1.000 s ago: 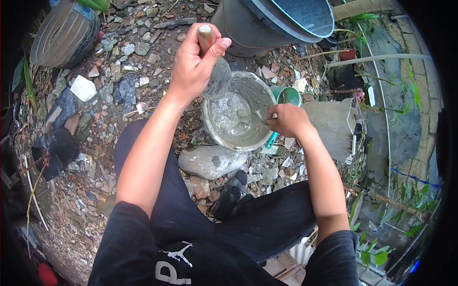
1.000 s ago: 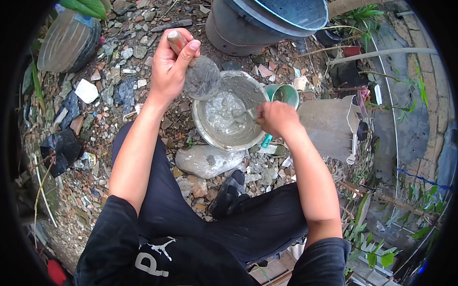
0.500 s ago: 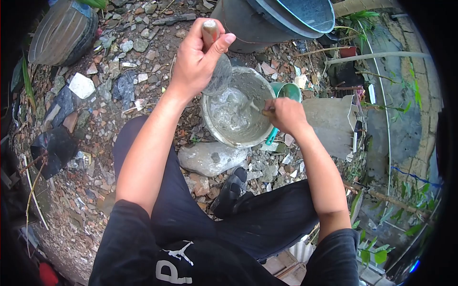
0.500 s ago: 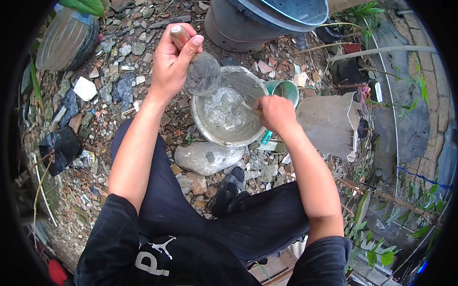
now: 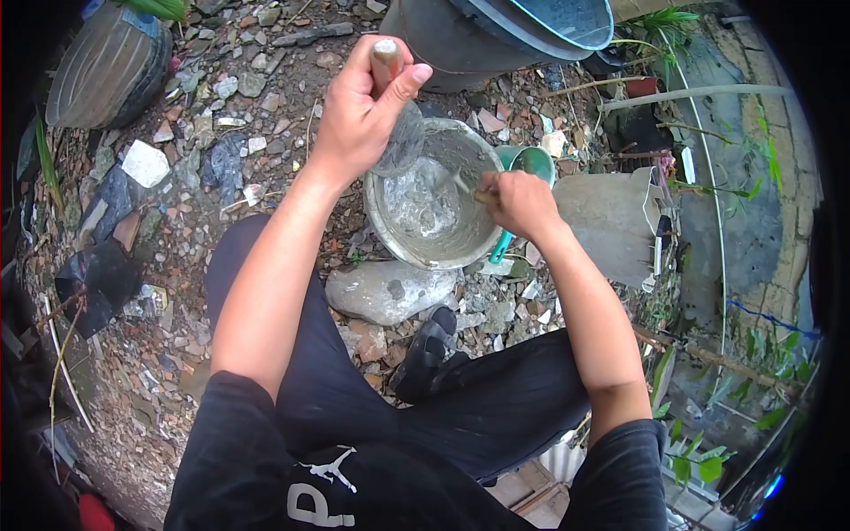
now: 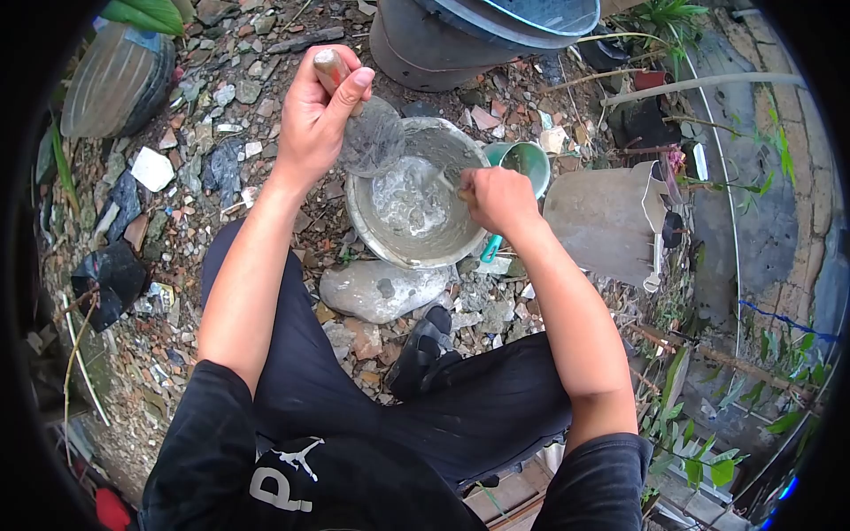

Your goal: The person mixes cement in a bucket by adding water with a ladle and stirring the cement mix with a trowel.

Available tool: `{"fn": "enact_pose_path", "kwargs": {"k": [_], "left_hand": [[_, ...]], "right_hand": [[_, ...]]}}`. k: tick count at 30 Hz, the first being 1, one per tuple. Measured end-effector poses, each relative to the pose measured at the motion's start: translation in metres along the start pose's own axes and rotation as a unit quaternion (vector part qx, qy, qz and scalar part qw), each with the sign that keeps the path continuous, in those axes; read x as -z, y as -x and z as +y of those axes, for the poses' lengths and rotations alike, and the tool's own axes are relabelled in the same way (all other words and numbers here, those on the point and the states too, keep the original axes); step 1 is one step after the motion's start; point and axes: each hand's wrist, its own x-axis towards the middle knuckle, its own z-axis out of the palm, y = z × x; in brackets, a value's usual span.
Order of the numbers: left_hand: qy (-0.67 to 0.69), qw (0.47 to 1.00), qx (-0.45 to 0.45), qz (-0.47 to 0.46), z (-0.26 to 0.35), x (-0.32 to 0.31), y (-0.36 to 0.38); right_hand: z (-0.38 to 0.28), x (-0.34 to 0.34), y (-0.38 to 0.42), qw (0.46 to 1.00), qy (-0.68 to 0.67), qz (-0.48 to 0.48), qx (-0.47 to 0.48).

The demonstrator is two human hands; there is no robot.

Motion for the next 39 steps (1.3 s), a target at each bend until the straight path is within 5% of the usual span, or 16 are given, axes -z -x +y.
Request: {"fn": "enact_pose_path", "kwargs": {"k": [7,14,33,39], "left_hand": [[0.022,1.000,0.008,0.002,0.001,-0.003,0.002],[0.005,1.000,0.004,0.001,-0.001,-0.002,0.001],[0.068,0.996,-0.037,0.037,0.020,-0.005,-0.005],[0.064,0.997,0.029,0.024,0.002,0.005,-0.006]], "right_hand": [[-0.014,-0.027,-0.006,0.988,-0.153,-0.033,0.005],[-0.017,0.034,0.000,0.986,0.000,-0.165,-0.007],[-0.029,-0.028,-0.007,0.994,0.048,-0.095,-0.036],[-0.021,-0.023,-0.010,0.994,0.028,-0.089,-0.053]]}}
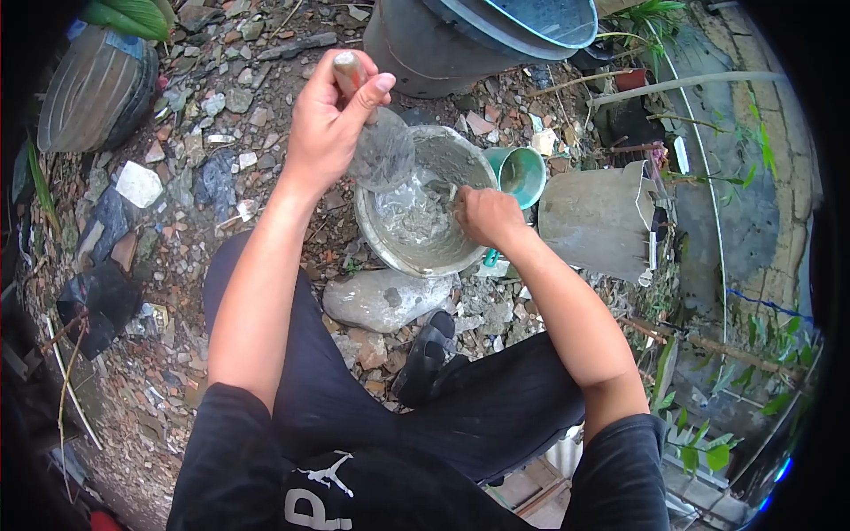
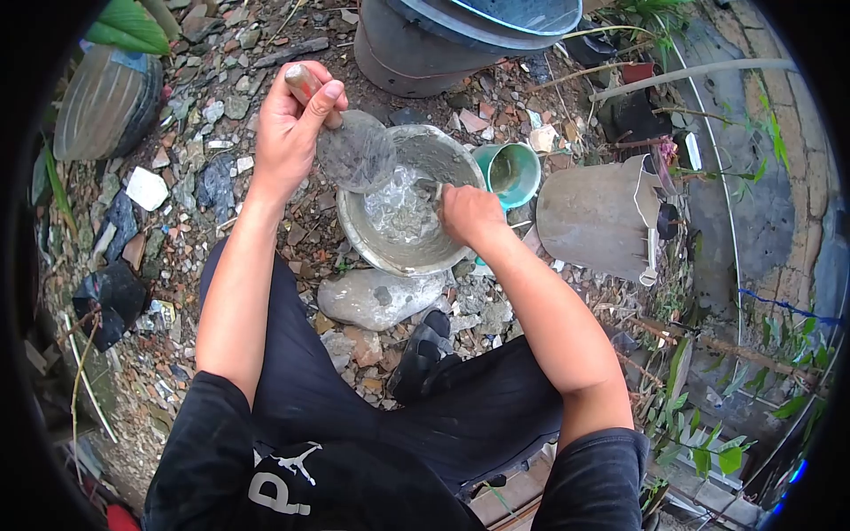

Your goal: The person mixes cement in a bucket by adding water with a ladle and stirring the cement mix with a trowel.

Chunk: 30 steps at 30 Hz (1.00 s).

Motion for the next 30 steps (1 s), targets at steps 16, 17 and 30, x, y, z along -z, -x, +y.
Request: {"fn": "enact_pose_path", "kwargs": {"k": [16,17,30], "left_hand": [[0.240,0.962,0.078,0.107,-0.046,0.008,-0.003],[0.271,0.951,0.084,0.121,-0.048,0.006,-0.002],[0.308,0.899,0.139,0.278,-0.053,-0.007,0.000]], "right_hand": [[0.096,0.052,0.074,0.954,-0.284,0.061,0.073],[0.095,0.045,0.072,0.956,-0.276,0.076,0.065],[0.080,0.006,0.061,0.960,-0.240,0.113,0.091]]}}
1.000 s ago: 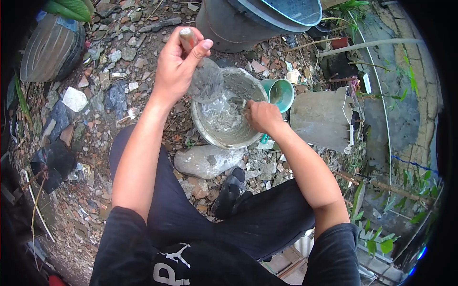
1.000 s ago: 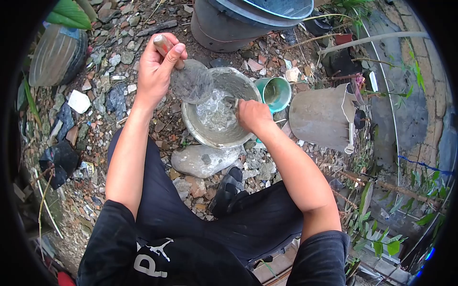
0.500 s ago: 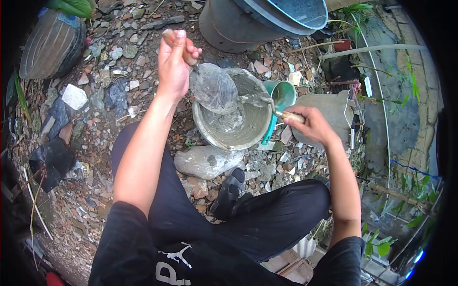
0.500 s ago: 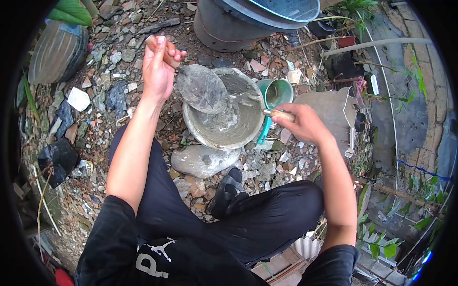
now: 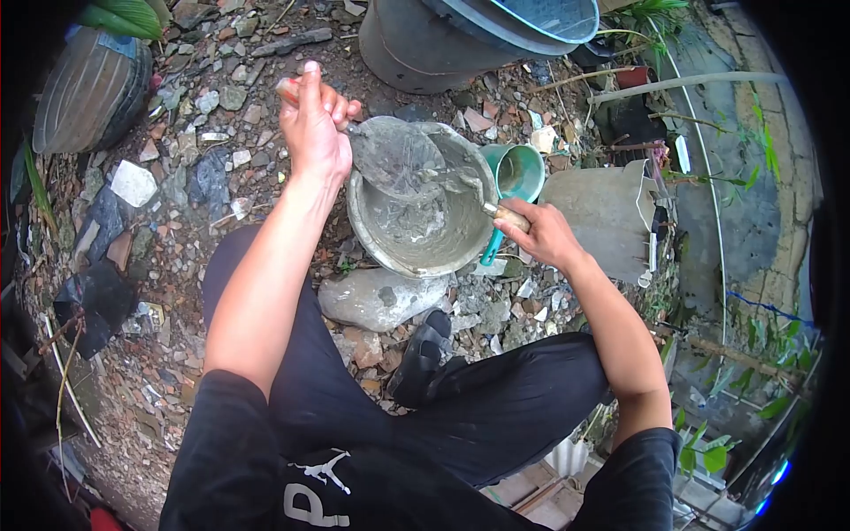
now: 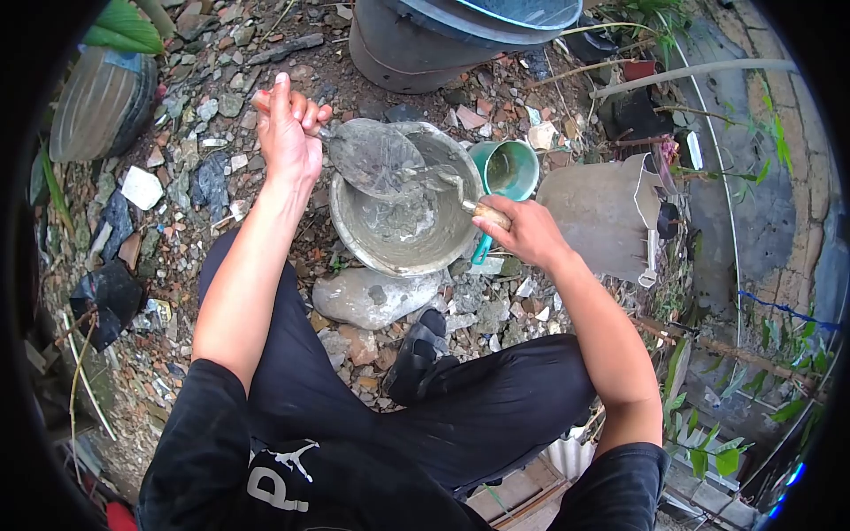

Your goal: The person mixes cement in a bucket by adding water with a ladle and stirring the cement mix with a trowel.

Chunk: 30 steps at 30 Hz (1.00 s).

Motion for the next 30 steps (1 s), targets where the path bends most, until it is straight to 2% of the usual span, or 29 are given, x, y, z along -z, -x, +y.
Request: {"fn": "enact_pose_path", "kwargs": {"k": [2,4,6,8,10,12,14,15,18,20,23,24,26,30], "left_hand": [[-0.010,1.000,-0.003,-0.004,-0.003,-0.003,0.002],[-0.020,1.000,-0.006,-0.008,-0.003,-0.005,0.005],[0.040,0.998,0.021,0.031,0.000,-0.008,0.005],[0.042,0.998,0.020,0.030,0.003,-0.010,0.003],[0.008,1.000,-0.009,0.009,0.007,-0.010,0.003],[0.016,1.000,-0.011,0.018,0.008,-0.007,0.000],[-0.009,0.999,-0.036,-0.017,0.007,-0.004,-0.001],[-0.021,0.999,-0.036,-0.032,0.009,-0.005,-0.001],[-0.030,0.998,-0.042,-0.043,0.010,-0.008,0.004],[-0.028,0.998,-0.036,-0.047,0.010,-0.012,0.008],[-0.023,0.997,-0.031,-0.060,0.012,-0.014,0.011],[-0.019,0.997,-0.030,-0.066,0.014,-0.016,0.012],[-0.010,0.997,-0.037,-0.070,0.016,-0.020,0.012],[-0.023,0.993,-0.052,-0.107,0.021,-0.023,0.016]], "right_hand": [[-0.001,0.000,0.002,0.999,-0.019,-0.036,-0.023],[-0.001,-0.005,0.003,0.999,0.020,-0.050,0.003],[-0.005,-0.014,0.005,0.984,0.104,-0.142,0.036],[-0.004,-0.012,0.007,0.985,0.106,-0.134,0.038],[-0.004,0.001,0.006,0.996,0.048,-0.064,0.048],[-0.006,0.013,0.007,0.997,0.049,-0.046,0.047],[-0.007,0.020,0.010,0.999,0.032,-0.001,0.009],[-0.007,0.021,0.009,0.999,0.023,0.028,0.020],[-0.011,0.023,0.003,0.997,0.021,0.073,-0.011],[-0.017,0.022,-0.001,0.997,0.029,0.065,-0.027],[-0.004,0.004,0.000,0.996,0.071,-0.044,0.039],[-0.008,-0.001,0.001,0.988,0.121,-0.082,0.044],[-0.008,-0.005,0.000,0.980,0.140,-0.141,0.034],[-0.002,-0.004,0.001,0.991,0.089,-0.099,0.023]]}}
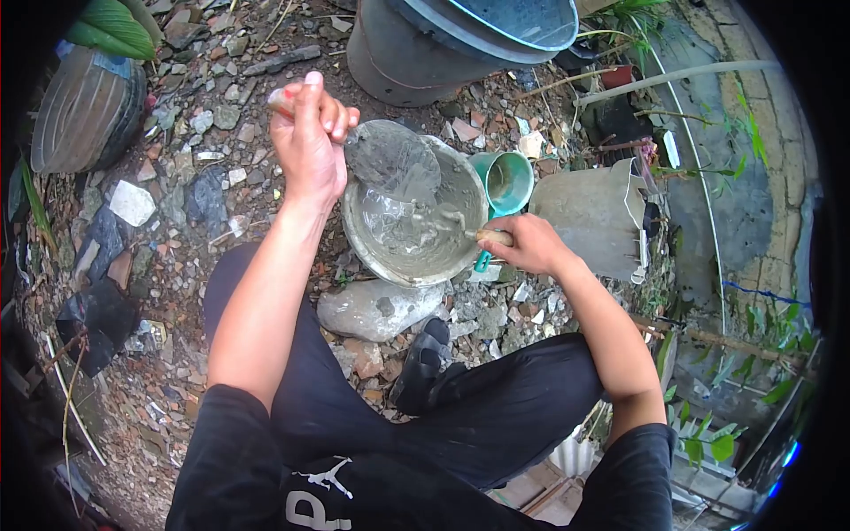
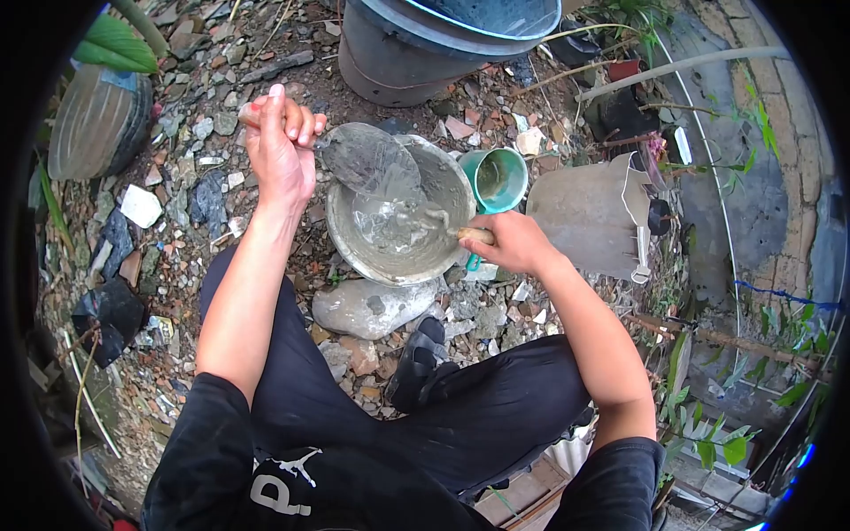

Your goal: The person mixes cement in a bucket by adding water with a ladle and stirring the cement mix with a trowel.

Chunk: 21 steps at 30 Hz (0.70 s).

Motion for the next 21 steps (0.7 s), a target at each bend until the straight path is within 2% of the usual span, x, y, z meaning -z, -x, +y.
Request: {"fn": "enact_pose_path", "kwargs": {"k": [2,3,4,5,6,8,12,16,18,21], "left_hand": [[-0.023,0.999,-0.016,-0.029,0.003,-0.004,0.002],[-0.023,0.999,-0.016,-0.031,0.004,-0.009,0.004],[-0.034,0.998,-0.040,-0.029,0.005,-0.015,0.009],[-0.044,0.997,-0.064,-0.028,0.005,-0.021,0.014],[-0.042,0.997,-0.061,-0.033,0.005,-0.027,0.020],[-0.047,0.995,-0.085,-0.023,0.004,-0.039,0.037],[-0.120,0.984,-0.111,-0.072,-0.001,-0.052,0.074],[-0.127,0.978,-0.116,-0.117,-0.003,-0.054,0.095],[-0.126,0.978,-0.119,-0.118,-0.004,-0.055,0.103],[-0.132,0.970,-0.138,-0.149,-0.010,-0.046,0.110]], "right_hand": [[0.003,-0.004,0.002,0.969,-0.230,-0.021,-0.086],[-0.002,0.002,0.002,0.969,-0.230,-0.019,-0.087],[-0.014,0.011,0.004,0.918,-0.350,-0.070,-0.175],[-0.026,0.021,0.005,0.841,-0.461,-0.118,-0.258],[-0.042,0.030,0.007,0.839,-0.463,-0.113,-0.261],[-0.075,0.038,0.011,0.710,-0.620,-0.081,-0.323],[-0.091,0.013,0.004,0.550,-0.775,-0.075,-0.302],[-0.107,0.009,0.004,0.538,-0.781,-0.019,-0.316],[-0.095,0.003,0.001,0.496,-0.820,-0.024,-0.286],[-0.096,-0.001,-0.002,0.480,-0.829,-0.015,-0.286]]}}
